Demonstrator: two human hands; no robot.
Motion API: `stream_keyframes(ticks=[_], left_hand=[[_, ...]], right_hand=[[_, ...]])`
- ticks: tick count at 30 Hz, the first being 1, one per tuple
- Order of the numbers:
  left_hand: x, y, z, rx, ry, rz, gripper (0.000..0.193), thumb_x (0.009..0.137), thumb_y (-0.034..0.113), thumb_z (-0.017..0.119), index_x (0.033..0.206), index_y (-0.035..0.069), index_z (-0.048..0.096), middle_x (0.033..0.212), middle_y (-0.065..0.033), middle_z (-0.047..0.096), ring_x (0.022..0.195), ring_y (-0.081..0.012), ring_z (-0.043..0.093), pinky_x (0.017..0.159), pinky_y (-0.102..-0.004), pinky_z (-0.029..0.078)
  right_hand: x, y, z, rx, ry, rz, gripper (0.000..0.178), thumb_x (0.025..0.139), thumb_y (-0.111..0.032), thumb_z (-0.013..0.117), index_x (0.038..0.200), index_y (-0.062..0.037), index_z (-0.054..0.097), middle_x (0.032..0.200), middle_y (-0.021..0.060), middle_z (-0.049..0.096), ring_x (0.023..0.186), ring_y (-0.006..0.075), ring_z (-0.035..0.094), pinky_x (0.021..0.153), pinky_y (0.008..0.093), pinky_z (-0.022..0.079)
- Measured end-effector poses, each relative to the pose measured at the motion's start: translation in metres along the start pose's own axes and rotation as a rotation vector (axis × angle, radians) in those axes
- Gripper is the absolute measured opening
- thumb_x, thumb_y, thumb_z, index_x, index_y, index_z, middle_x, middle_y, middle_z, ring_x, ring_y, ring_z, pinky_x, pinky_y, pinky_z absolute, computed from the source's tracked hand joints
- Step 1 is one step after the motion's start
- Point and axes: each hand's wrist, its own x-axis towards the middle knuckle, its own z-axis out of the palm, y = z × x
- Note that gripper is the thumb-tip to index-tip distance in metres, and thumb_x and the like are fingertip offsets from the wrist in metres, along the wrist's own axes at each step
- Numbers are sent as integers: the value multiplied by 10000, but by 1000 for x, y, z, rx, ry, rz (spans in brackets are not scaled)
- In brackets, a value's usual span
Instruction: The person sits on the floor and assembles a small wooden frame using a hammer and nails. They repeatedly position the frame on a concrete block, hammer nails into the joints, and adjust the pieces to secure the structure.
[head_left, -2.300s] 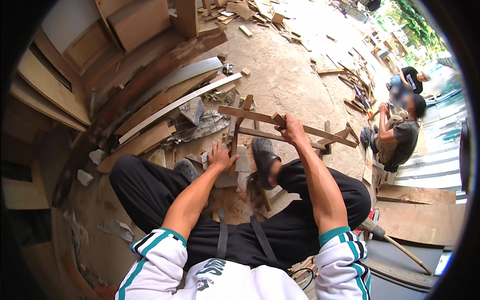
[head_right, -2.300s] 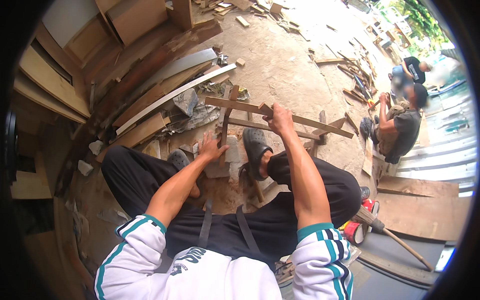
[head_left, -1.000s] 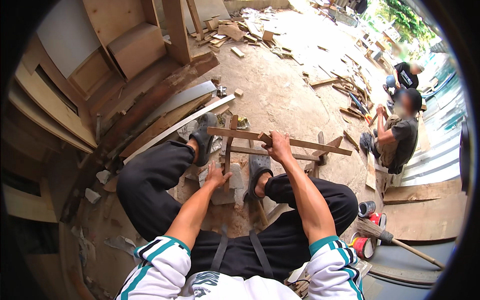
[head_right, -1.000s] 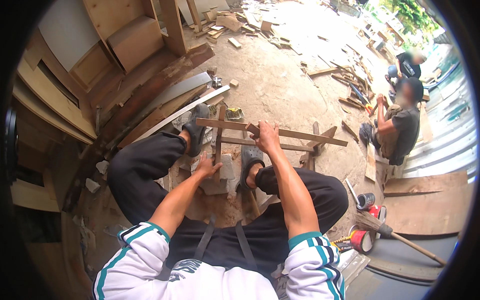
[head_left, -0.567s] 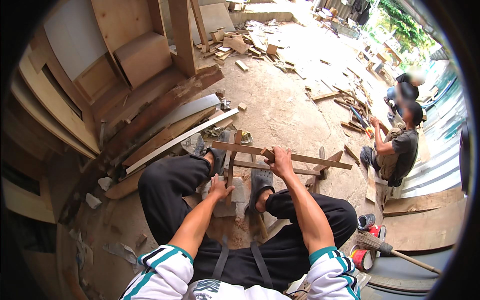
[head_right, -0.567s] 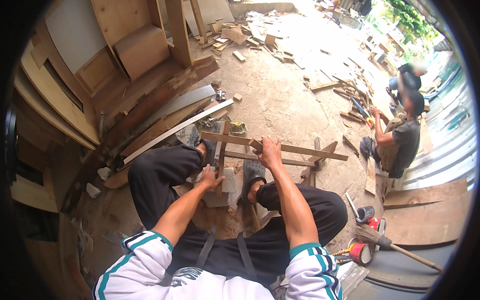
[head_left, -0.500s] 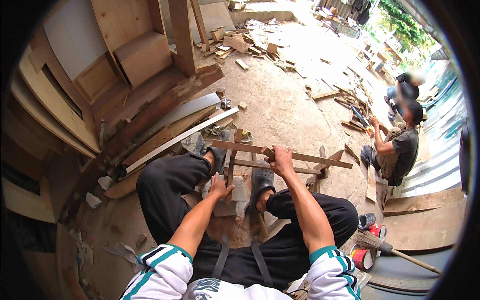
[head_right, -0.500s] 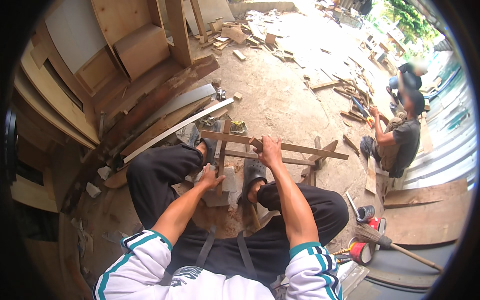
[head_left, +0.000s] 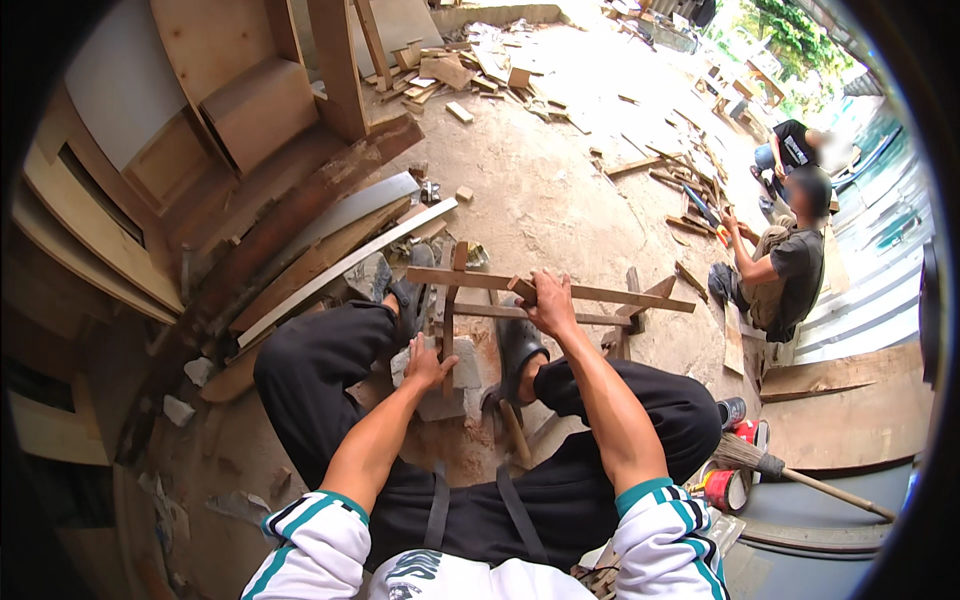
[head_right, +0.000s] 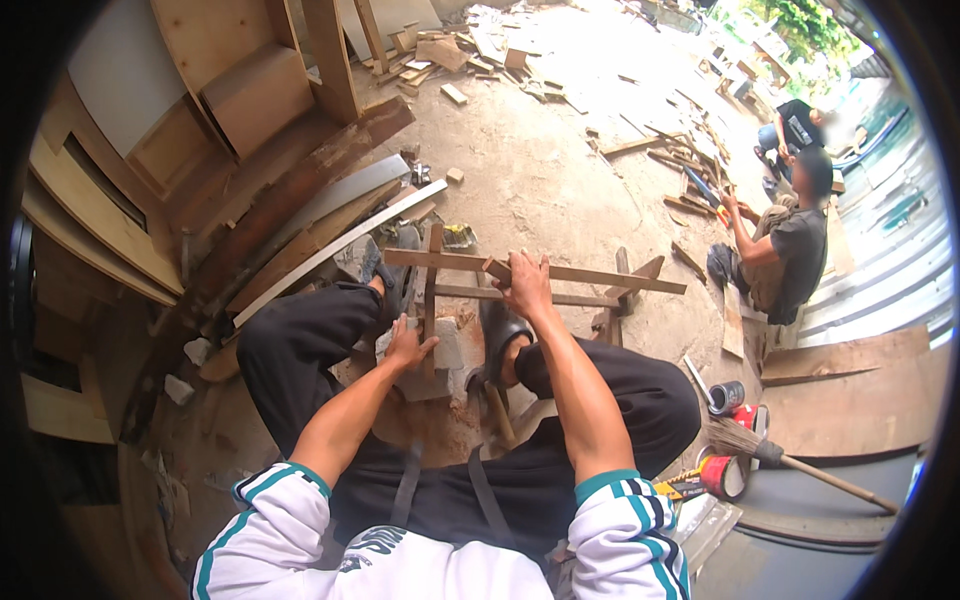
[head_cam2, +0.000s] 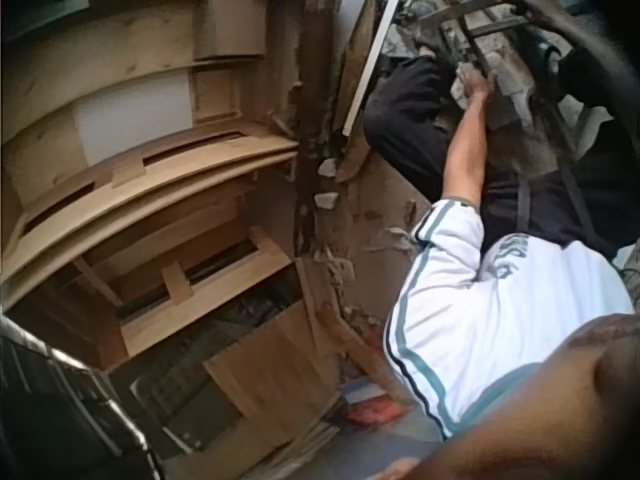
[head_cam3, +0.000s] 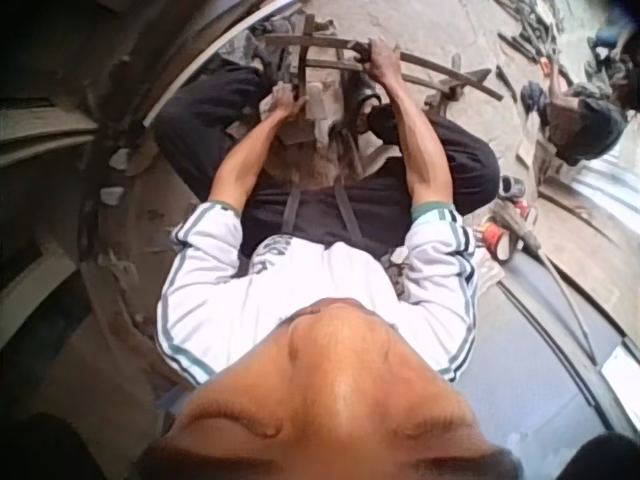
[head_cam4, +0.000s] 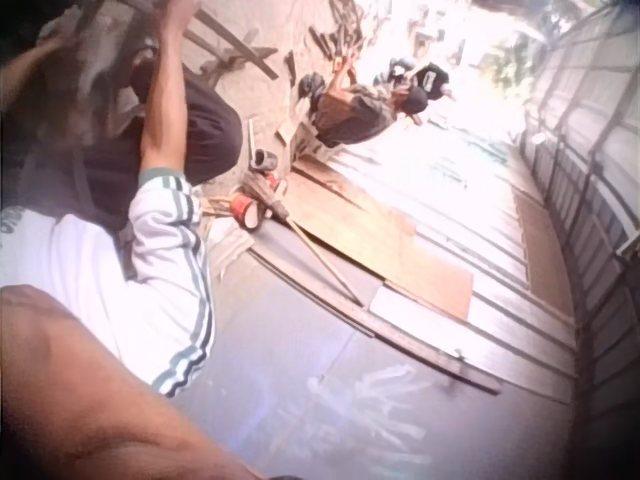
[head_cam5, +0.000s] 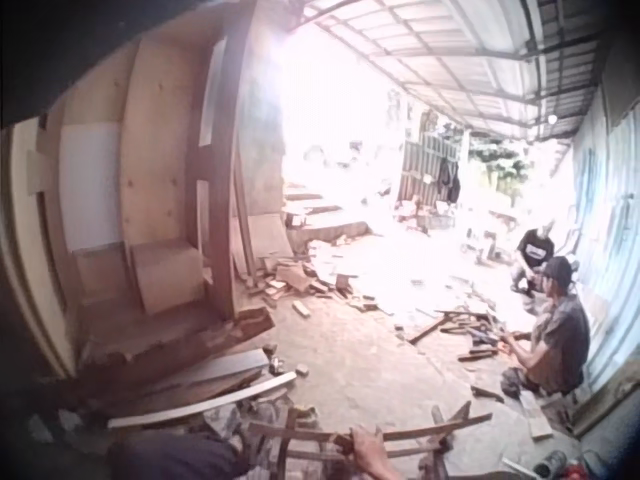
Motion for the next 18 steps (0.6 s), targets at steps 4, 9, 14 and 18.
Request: stream_keyframes(ticks=[4,9,14,18], left_hand=[[-2,11,-1,-27,10,47,726,878,614,577,1356,69,544,1609,-202,62,1478,-399,81,1140,-531,254],[-11,12,-14,-14,36,-27,716,867,542,643,1360,41,501,1584,-204,132,1457,-399,152,1103,-550,303],[-33,50,-15,-46,297,-25,531,790,381,769,1119,47,520,1235,-173,461,1171,-370,480,892,-508,453],[-20,30,3,-282,269,33,434,766,325,788,991,49,540,1067,-162,547,1005,-357,571,820,-468,475]], right_hand=[[-4,16,3,-41,33,-36,597,773,-323,765,1235,-44,511,1120,152,594,1126,359,548,1065,621,274],[6,-11,-16,17,-199,78,519,803,-322,726,1160,-21,501,1212,187,599,1277,357,484,1108,625,236],[-7,-2,-13,-10,-67,20,511,806,-339,729,1147,-27,510,1238,186,589,1278,353,482,1115,612,230],[-11,-3,-7,-18,34,-36,534,809,-352,730,1170,-23,514,1288,180,570,1296,343,465,1125,598,221]])
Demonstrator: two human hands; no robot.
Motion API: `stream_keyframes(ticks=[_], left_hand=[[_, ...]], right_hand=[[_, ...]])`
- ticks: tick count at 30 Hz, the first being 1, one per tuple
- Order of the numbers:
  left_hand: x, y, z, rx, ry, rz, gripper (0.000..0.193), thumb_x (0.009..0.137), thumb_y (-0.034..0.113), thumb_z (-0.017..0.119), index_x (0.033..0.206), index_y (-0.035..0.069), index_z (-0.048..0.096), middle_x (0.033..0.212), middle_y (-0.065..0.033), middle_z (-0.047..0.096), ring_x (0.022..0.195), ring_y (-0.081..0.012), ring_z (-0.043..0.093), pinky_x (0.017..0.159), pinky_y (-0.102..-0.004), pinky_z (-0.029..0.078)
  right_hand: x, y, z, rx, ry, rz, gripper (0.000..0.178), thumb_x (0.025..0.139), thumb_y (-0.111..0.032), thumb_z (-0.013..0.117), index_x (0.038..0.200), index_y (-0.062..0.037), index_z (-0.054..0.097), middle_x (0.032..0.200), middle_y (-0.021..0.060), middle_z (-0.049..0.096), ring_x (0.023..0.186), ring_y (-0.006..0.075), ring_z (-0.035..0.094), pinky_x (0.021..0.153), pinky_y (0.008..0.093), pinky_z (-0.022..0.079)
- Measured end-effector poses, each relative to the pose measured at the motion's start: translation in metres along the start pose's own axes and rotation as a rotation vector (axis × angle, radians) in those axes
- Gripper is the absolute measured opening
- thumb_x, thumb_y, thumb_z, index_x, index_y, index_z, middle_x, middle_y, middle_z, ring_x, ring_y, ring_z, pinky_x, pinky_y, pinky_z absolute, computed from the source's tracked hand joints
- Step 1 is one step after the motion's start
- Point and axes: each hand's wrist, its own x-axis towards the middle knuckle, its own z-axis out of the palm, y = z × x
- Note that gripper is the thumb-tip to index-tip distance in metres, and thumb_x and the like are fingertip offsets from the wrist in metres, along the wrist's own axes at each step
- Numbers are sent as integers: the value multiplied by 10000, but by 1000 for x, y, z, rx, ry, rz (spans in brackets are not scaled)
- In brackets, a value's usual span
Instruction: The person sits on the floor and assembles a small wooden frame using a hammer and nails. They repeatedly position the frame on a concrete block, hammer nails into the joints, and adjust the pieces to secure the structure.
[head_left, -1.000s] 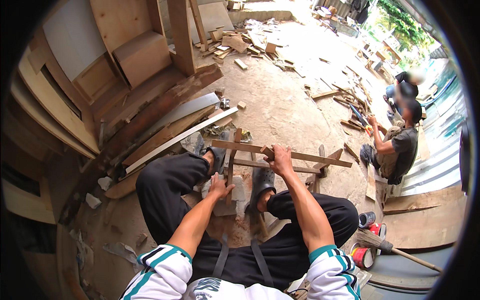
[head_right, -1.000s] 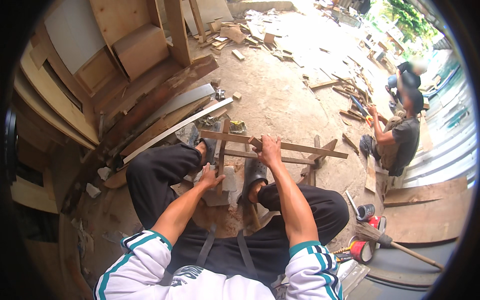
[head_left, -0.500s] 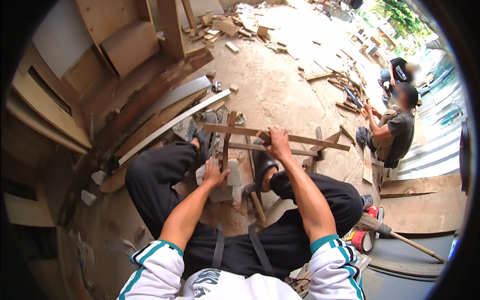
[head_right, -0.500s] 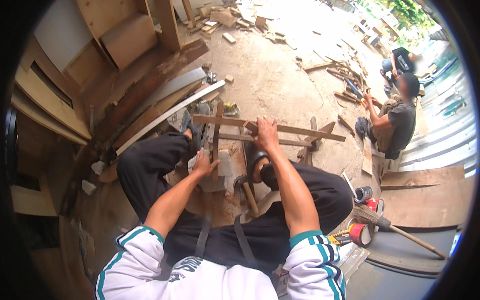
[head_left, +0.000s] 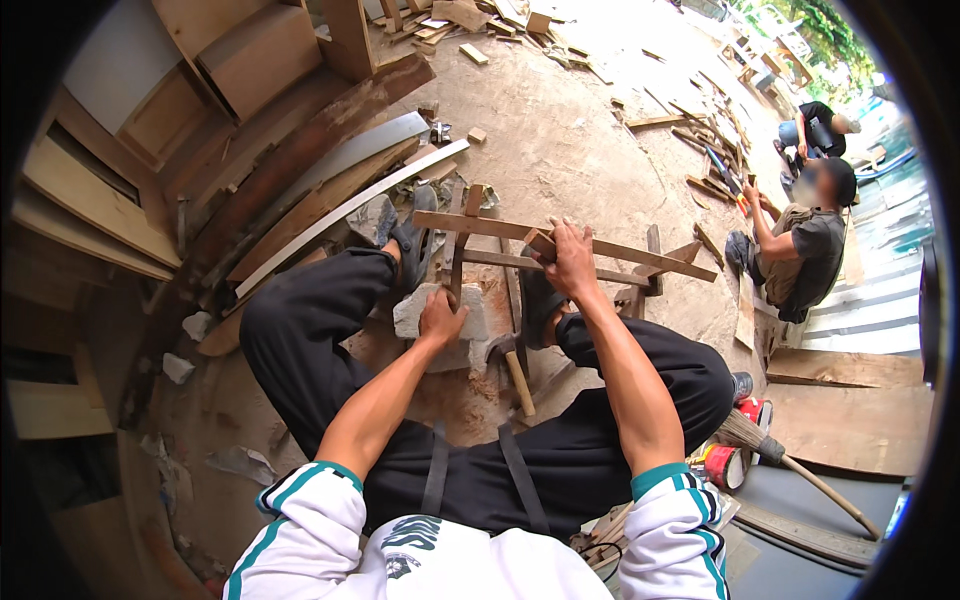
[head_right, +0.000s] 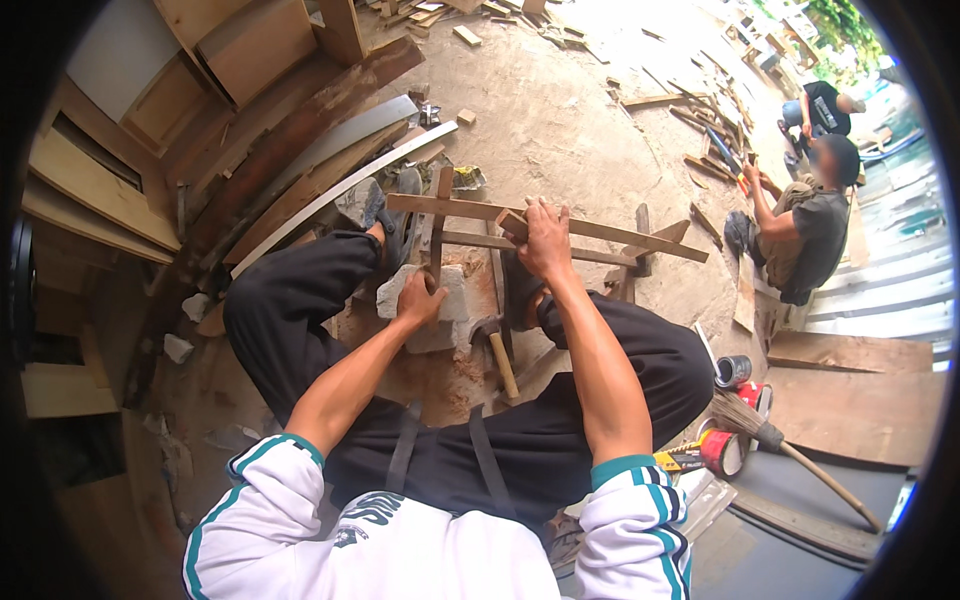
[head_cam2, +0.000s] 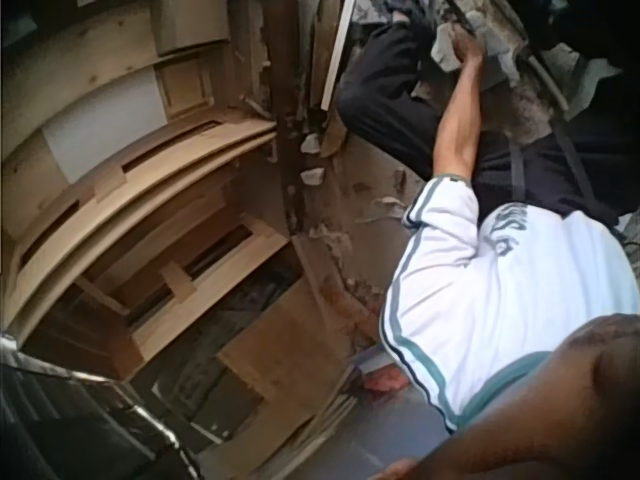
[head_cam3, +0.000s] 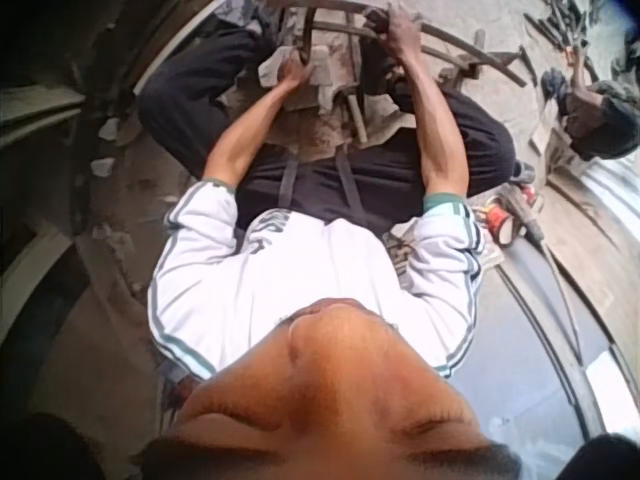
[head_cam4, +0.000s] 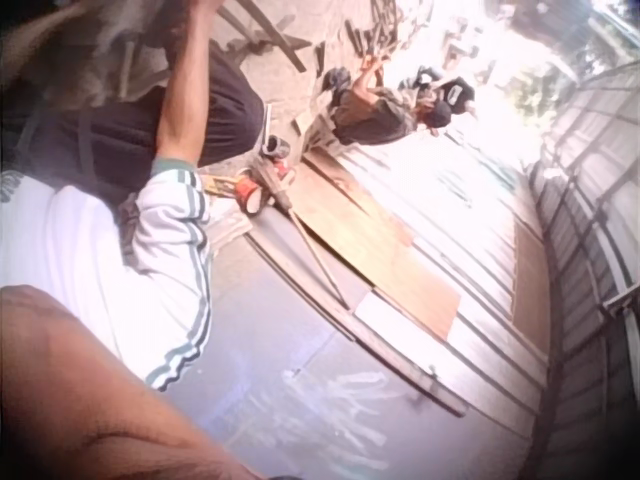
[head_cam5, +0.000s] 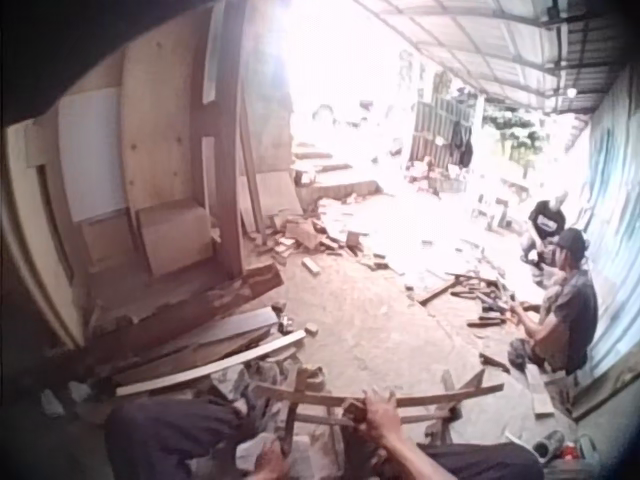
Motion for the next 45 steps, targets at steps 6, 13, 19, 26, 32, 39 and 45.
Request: stream_keyframes(ticks=[6,13,19,26,32,39,45], left_hand=[[13,-27,-1,-169,-69,64,385,755,313,800,922,44,581,938,-142,602,918,-321,599,791,-441,483],[16,-24,1,-135,-53,51,366,739,277,815,896,32,594,847,-123,634,829,-271,627,743,-396,495],[14,-20,0,-131,-61,9,332,749,267,808,891,50,601,875,-123,627,860,-293,618,763,-407,491],[12,-12,-4,-125,-108,-44,331,760,283,803,897,57,603,903,-122,623,894,-304,609,781,-421,487],[15,-20,-6,-125,-98,-48,333,763,289,804,901,58,608,907,-115,628,886,-294,613,774,-422,490],[15,-15,-4,-154,-109,-39,354,736,284,825,891,47,613,866,-124,642,839,-291,628,740,-412,493],[13,-20,-7,-186,-96,40,365,721,283,833,875,36,614,834,-120,660,813,-273,645,728,-391,498]], right_hand=[[1,1,0,15,-30,21,553,812,-362,729,1195,-21,520,1294,168,567,1295,338,463,1123,586,229],[5,1,2,-22,-43,2,591,802,-354,738,1223,-14,502,1265,173,575,1283,331,472,1122,587,234],[9,1,0,-12,-84,29,521,791,-362,746,1126,-31,522,1163,162,606,1189,333,532,1099,602,262],[12,0,-6,-31,-113,41,463,780,-369,754,1029,-48,532,1055,143,611,1094,340,564,1073,596,294],[14,-8,-8,-18,-129,48,466,787,-355,747,1061,-45,531,1086,149,608,1136,339,549,1088,587,284],[9,0,2,-31,-56,44,534,787,-323,748,1182,-41,525,1263,153,580,1275,322,482,1114,586,255],[-5,-11,-1,1,1,112,459,788,-249,742,1139,-32,543,1343,147,540,1351,338,408,1150,571,202]])
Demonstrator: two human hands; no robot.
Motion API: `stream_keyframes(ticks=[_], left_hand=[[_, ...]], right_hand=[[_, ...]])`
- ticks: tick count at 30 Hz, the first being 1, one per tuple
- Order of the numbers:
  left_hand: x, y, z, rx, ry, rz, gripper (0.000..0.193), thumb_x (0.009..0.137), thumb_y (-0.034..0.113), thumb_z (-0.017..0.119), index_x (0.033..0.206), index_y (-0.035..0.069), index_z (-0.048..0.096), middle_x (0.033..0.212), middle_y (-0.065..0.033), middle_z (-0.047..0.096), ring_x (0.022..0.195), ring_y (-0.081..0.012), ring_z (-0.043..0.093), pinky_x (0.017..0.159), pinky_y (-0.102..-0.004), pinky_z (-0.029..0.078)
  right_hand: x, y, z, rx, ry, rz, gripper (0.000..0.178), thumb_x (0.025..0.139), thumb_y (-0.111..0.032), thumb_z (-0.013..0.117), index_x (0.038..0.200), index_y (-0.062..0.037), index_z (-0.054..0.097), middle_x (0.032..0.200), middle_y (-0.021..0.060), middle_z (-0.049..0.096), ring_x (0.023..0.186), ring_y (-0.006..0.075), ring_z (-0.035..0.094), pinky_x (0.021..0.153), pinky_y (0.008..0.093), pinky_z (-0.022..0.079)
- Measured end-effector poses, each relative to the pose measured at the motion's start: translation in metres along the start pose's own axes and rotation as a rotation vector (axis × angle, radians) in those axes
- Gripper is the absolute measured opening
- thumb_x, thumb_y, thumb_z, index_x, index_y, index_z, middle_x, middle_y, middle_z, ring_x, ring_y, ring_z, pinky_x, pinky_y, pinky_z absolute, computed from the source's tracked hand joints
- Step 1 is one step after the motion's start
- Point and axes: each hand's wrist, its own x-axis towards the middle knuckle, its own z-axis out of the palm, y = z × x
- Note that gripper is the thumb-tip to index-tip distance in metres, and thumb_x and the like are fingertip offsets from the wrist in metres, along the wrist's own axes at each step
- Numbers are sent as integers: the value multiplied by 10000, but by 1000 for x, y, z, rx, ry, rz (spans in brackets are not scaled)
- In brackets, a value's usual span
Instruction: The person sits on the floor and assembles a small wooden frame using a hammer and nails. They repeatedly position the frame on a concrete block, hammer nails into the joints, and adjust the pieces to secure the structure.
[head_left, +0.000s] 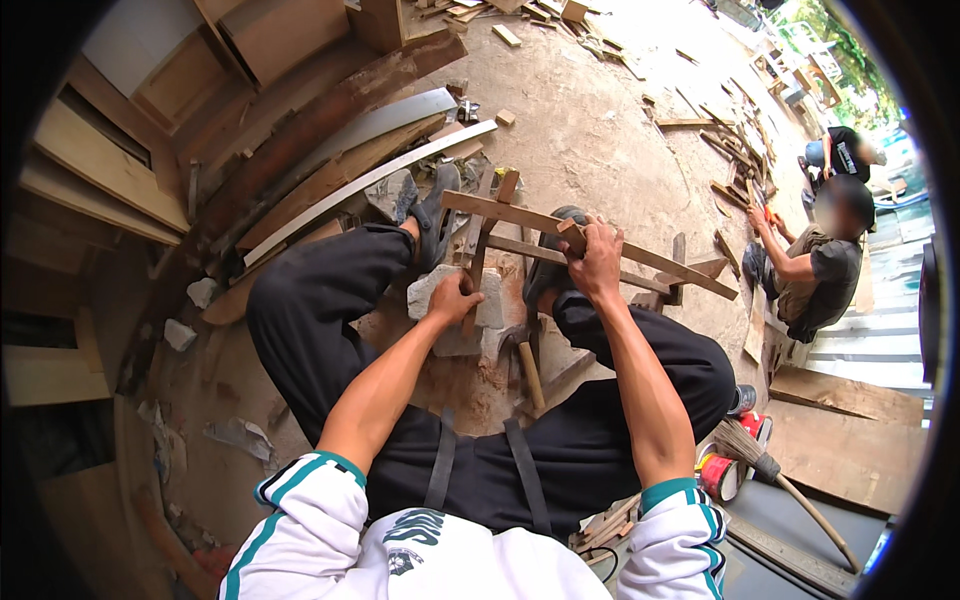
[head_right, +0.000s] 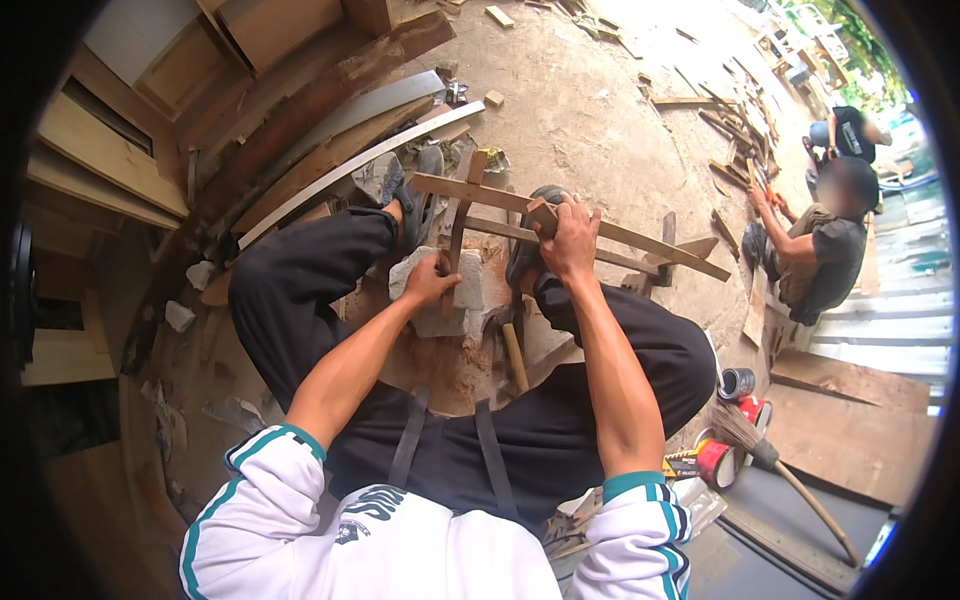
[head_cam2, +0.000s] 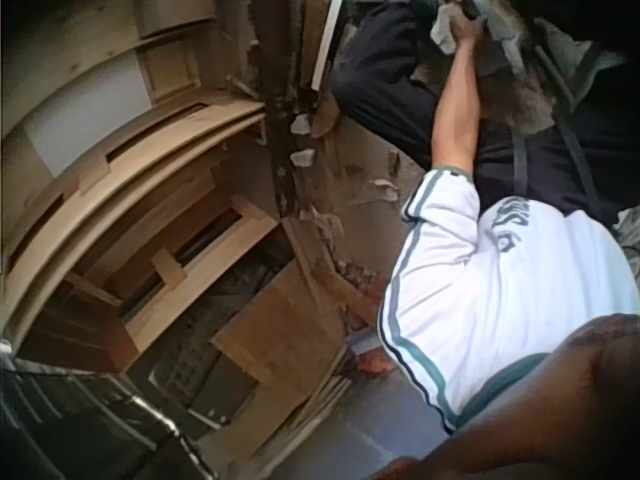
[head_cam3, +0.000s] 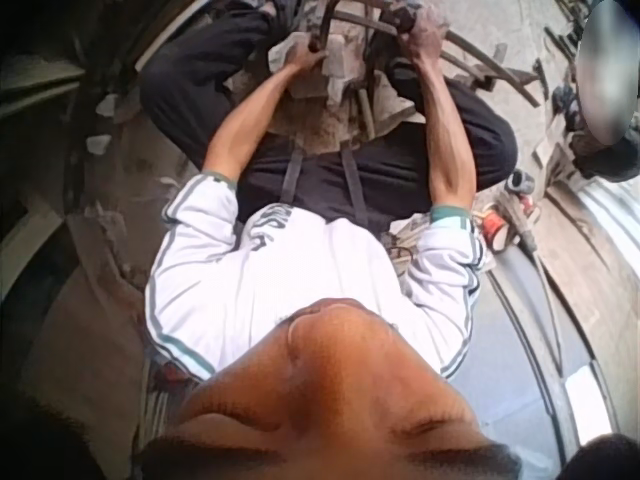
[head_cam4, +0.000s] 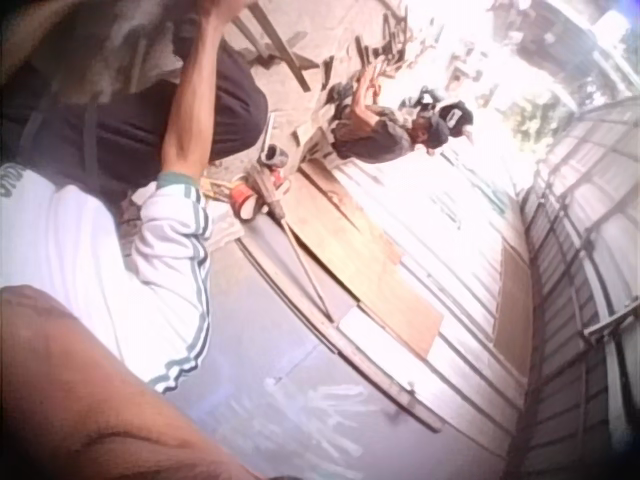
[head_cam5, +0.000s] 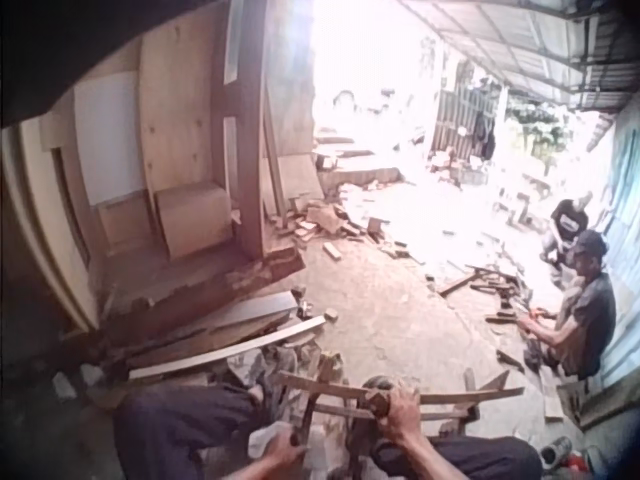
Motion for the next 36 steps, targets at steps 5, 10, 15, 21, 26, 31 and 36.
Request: stream_keyframes(ticks=[5,10,15,21,26,31,36], left_hand=[[-1,-3,-3,-83,-12,-6,328,757,257,809,900,33,618,885,-113,675,854,-239,651,779,-364,497],[3,-5,-10,-128,-44,-85,269,775,223,793,913,30,665,897,-98,691,850,-212,652,771,-356,500],[5,-3,-15,-176,-62,-202,259,756,226,785,920,44,701,911,-125,711,851,-247,684,760,-366,524],[9,1,-10,-42,-20,-184,317,783,162,789,1034,9,672,828,-88,695,755,-171,683,593,-302,533],[11,0,-11,-283,-57,-342,364,769,195,798,1069,43,658,901,-115,708,836,-234,699,635,-356,566],[8,17,-12,-301,-68,-369,351,809,117,751,1123,38,614,934,-106,695,815,-214,694,567,-339,565],[11,19,-19,-260,-138,-399,296,845,58,680,1131,48,607,1002,-99,682,834,-213,688,583,-339,569]], right_hand=[[-10,-24,-7,53,297,-176,359,781,-217,759,1034,-45,572,1208,170,574,1218,375,481,1051,548,306],[-32,-67,17,408,-65,89,342,787,-290,750,921,-42,556,939,154,642,867,372,622,744,440,484],[-54,-92,80,1013,-512,681,477,821,-382,769,1046,-40,524,729,33,574,600,130,545,546,320,463],[-72,-82,138,1181,-427,662,476,826,-237,782,1184,-21,556,862,39,638,761,126,600,678,280,485],[-72,-93,133,1315,-341,801,468,837,-192,781,1218,5,594,1018,82,689,874,128,644,735,263,503],[-65,-98,133,1254,-277,865,521,788,-265,826,1177,20,630,985,73,702,819,129,654,694,271,513],[-55,-120,114,877,-208,796,428,746,-371,809,957,-10,716,828,104,728,746,183,691,696,323,523]])
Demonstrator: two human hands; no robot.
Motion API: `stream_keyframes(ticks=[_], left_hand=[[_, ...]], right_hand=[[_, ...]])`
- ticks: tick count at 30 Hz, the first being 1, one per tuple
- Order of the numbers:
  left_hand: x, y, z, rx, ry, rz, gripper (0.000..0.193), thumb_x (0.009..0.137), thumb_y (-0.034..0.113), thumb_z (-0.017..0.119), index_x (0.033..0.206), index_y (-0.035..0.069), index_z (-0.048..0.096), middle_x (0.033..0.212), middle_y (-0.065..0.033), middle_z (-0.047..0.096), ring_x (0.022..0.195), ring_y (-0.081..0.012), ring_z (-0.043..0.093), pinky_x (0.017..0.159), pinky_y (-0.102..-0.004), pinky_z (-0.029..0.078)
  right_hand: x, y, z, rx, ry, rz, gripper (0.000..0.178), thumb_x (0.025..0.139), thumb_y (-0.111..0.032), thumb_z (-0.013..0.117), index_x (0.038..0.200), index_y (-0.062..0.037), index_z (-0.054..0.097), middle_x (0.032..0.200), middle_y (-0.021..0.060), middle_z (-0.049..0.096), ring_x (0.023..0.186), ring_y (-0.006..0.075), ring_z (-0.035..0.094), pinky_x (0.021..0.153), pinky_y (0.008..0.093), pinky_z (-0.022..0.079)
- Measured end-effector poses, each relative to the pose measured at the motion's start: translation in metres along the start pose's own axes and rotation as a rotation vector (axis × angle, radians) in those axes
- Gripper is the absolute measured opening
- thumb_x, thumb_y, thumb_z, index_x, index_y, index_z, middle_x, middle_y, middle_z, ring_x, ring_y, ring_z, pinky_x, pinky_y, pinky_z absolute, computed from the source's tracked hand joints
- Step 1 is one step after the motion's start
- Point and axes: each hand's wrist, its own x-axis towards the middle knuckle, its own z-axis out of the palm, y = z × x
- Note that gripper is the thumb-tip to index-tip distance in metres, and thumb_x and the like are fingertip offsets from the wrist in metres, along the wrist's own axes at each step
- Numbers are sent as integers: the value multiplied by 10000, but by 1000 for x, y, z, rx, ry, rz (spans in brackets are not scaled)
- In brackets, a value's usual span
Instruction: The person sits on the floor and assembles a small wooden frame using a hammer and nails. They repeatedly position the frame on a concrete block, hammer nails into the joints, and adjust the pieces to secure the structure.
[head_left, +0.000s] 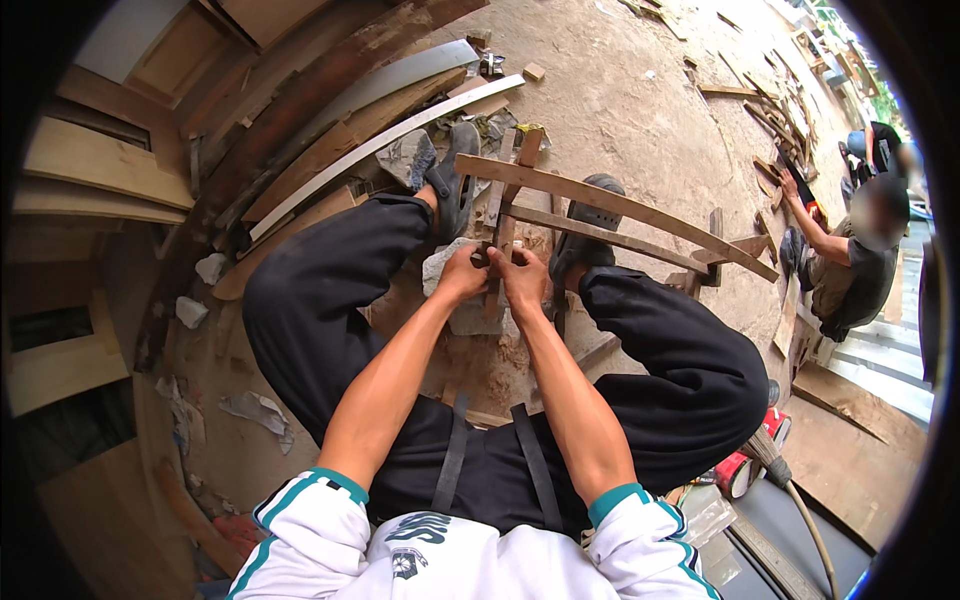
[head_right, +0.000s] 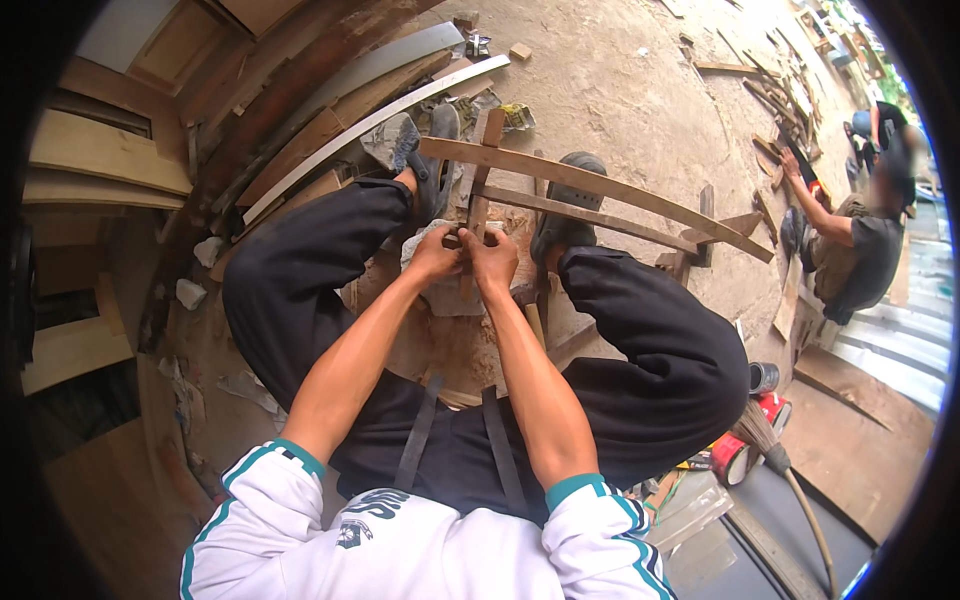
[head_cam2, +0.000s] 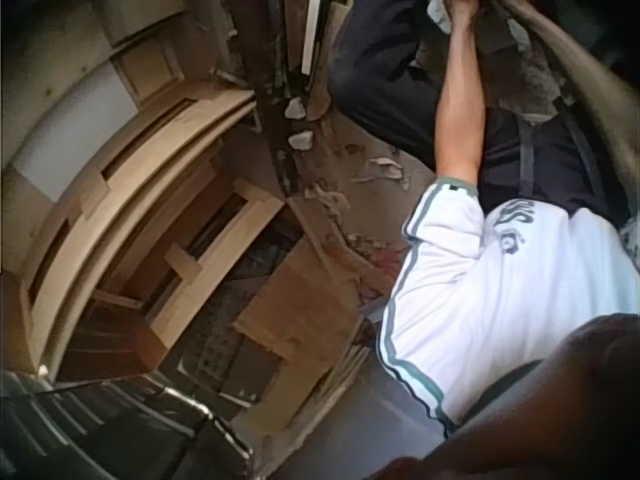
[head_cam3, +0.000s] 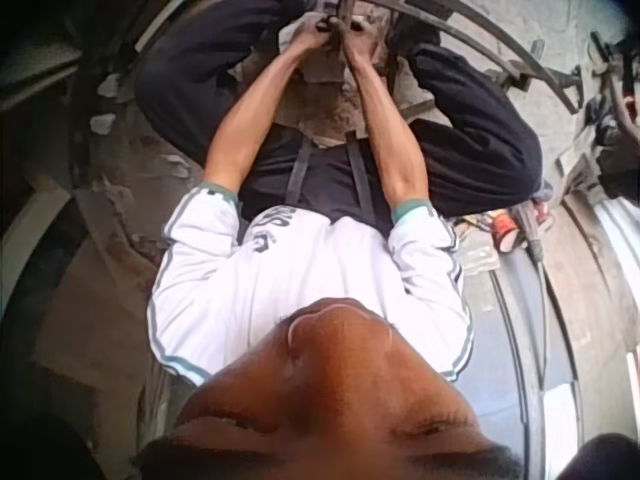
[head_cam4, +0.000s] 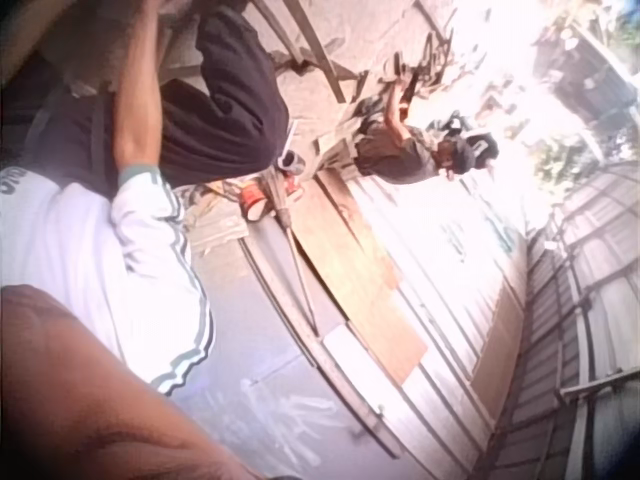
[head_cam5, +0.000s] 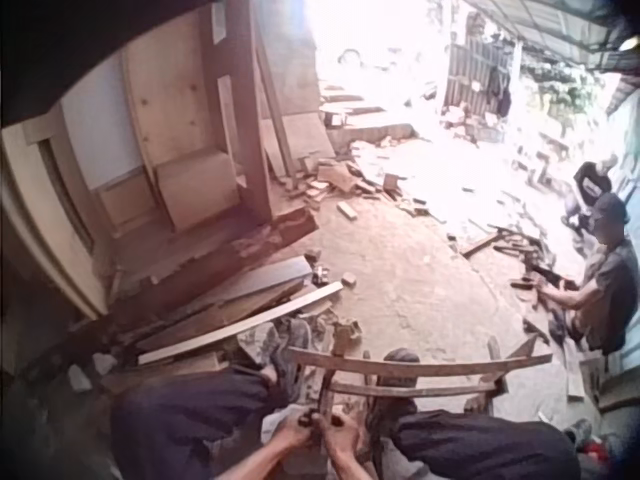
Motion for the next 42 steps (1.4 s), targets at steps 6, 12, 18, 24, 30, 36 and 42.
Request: stream_keyframes(ticks=[6,12,18,24,30,36,42], left_hand=[[0,-6,-10,-231,-125,-54,267,904,63,612,1170,39,609,1037,-74,665,929,-165,655,721,-324,584],[-8,17,-5,-310,-24,-23,211,924,73,500,1057,24,656,992,-56,654,916,-155,642,732,-321,577],[-4,21,-15,-237,-39,-74,194,917,145,476,838,18,600,825,-19,586,781,-132,593,663,-310,530],[3,12,-5,-291,-80,-27,239,916,146,512,767,4,632,734,-27,574,641,-109,542,596,-277,469],[-10,23,3,-127,-20,31,223,918,172,590,856,-19,687,719,-23,588,620,-85,490,513,-273,352],[-2,27,-3,-254,-44,-138,188,922,162,610,885,5,705,821,-46,669,721,-127,608,642,-289,503],[0,30,-4,-230,-87,-163,179,930,157,611,935,2,700,923,-68,690,814,-171,650,725,-335,549]], right_hand=[[5,12,8,-91,9,-64,389,759,-333,820,927,0,707,830,116,730,763,169,692,694,308,522],[5,23,16,-239,136,-248,395,766,-327,811,960,-2,698,862,153,706,797,270,689,727,370,525],[-3,20,15,-259,112,-286,377,795,-283,780,1041,-12,691,1021,186,671,879,322,668,775,405,515],[3,33,15,-265,124,-390,384,804,-248,743,1126,-55,661,982,172,638,902,366,635,775,436,502],[6,38,9,-234,31,-408,354,831,-179,691,1166,-71,657,949,182,680,886,358,658,772,430,506],[12,29,-7,38,-238,-74,330,895,-142,647,1217,-72,658,990,116,729,855,194,687,726,333,522],[19,31,-16,145,-339,5,335,923,-133,635,1252,-69,641,1019,69,710,914,143,665,704,306,556]])
